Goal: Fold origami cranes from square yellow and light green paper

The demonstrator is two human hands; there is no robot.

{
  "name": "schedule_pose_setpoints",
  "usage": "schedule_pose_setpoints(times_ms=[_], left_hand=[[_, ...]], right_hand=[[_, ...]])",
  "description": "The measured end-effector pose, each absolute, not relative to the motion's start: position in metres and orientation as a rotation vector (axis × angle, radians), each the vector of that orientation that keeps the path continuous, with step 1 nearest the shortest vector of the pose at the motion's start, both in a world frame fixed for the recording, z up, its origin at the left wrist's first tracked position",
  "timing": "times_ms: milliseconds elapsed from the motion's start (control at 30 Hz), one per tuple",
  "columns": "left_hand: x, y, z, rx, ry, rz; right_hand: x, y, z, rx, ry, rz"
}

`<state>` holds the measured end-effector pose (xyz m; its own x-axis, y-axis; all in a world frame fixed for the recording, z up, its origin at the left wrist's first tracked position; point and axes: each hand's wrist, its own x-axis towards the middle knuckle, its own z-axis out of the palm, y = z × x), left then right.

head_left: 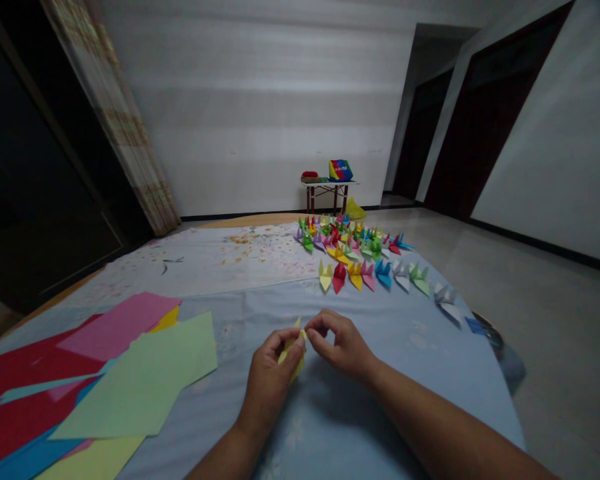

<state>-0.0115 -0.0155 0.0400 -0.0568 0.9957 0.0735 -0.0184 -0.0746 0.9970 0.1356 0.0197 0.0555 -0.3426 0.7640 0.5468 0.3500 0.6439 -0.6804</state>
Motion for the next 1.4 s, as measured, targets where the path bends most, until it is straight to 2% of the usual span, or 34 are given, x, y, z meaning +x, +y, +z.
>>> schedule_pose_setpoints(times_ms=[1033,1400], left_hand=[[-0.009,-0.0181,0.0441,1.269,1.196,1.377],[-0.0096,-0.0161,0.0378,1.185,1.205,1.397]], right_hand=[[0.1336,0.0163,0.053,-0.825,-1.932,0.498],[0.1355,0.0167,0.0499,-0.776,-1.973,0.253]])
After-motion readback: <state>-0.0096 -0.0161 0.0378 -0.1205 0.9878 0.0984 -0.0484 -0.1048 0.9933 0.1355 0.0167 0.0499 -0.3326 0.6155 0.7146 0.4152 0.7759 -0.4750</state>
